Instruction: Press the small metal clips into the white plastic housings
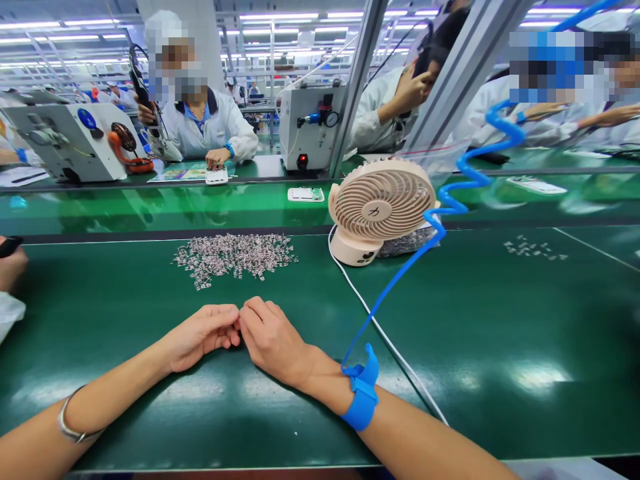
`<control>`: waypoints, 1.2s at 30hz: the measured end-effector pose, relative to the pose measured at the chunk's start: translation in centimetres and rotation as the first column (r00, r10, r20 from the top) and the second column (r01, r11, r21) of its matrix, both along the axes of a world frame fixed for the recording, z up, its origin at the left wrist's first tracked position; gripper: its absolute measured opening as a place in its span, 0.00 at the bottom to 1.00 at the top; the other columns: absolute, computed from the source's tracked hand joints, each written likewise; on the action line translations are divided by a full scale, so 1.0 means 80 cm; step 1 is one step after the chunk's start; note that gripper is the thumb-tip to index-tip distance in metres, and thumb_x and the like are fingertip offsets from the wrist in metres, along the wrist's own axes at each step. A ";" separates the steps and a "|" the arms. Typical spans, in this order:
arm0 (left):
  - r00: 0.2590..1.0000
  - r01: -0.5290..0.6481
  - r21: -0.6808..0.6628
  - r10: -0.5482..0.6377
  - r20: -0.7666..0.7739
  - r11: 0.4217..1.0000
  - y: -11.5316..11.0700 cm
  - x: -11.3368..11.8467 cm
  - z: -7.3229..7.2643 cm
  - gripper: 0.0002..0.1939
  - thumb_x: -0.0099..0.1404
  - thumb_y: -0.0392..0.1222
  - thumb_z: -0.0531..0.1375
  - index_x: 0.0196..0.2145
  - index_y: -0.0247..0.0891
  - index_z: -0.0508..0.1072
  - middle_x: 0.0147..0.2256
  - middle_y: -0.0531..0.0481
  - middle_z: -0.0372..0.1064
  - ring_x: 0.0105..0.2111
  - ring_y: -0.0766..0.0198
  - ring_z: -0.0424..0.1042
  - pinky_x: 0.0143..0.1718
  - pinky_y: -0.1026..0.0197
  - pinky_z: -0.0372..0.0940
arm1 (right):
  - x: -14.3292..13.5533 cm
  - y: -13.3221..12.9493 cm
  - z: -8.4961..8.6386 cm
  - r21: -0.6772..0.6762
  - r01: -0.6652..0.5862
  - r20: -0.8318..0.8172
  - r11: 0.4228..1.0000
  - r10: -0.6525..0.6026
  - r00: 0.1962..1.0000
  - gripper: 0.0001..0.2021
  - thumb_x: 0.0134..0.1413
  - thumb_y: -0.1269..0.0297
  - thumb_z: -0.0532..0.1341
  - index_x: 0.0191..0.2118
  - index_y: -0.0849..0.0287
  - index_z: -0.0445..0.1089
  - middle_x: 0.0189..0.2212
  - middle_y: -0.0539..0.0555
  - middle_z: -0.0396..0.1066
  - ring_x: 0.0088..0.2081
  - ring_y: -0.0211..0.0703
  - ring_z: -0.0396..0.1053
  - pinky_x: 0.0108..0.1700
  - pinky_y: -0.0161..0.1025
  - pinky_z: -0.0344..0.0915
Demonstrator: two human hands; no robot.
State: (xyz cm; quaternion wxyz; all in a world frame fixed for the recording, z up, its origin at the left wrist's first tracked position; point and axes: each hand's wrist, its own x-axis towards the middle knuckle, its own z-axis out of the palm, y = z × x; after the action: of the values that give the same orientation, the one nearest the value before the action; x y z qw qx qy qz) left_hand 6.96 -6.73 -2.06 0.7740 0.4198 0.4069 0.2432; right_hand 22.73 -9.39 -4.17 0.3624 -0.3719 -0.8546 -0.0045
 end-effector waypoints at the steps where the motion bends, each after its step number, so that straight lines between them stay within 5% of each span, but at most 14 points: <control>1: 1.000 -0.003 0.000 0.003 0.000 1.000 0.000 0.000 0.000 0.16 0.50 0.50 0.65 0.23 0.34 0.68 0.19 0.53 0.67 0.21 0.73 0.64 0.25 0.71 0.58 | 0.000 0.000 0.000 0.004 -0.001 -0.005 1.000 0.001 1.000 0.12 0.58 0.76 0.47 0.28 0.64 0.64 0.27 0.57 0.64 0.30 0.39 0.59 0.33 0.36 0.59; 36: 0.999 -0.039 0.015 0.039 0.013 0.999 -0.002 0.001 -0.001 0.18 0.52 0.52 0.63 0.20 0.34 0.66 0.19 0.55 0.62 0.22 0.72 0.64 0.26 0.68 0.58 | -0.001 -0.002 0.003 -0.010 -0.009 -0.021 1.000 0.008 1.000 0.11 0.60 0.71 0.48 0.30 0.64 0.64 0.26 0.56 0.64 0.29 0.38 0.60 0.32 0.36 0.60</control>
State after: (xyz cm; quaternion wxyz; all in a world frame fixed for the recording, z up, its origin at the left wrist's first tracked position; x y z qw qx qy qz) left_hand 7.02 -6.86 -2.17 0.7683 0.4162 0.4084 0.2639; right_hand 22.63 -9.59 -3.89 0.3693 -0.3701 -0.8524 0.0054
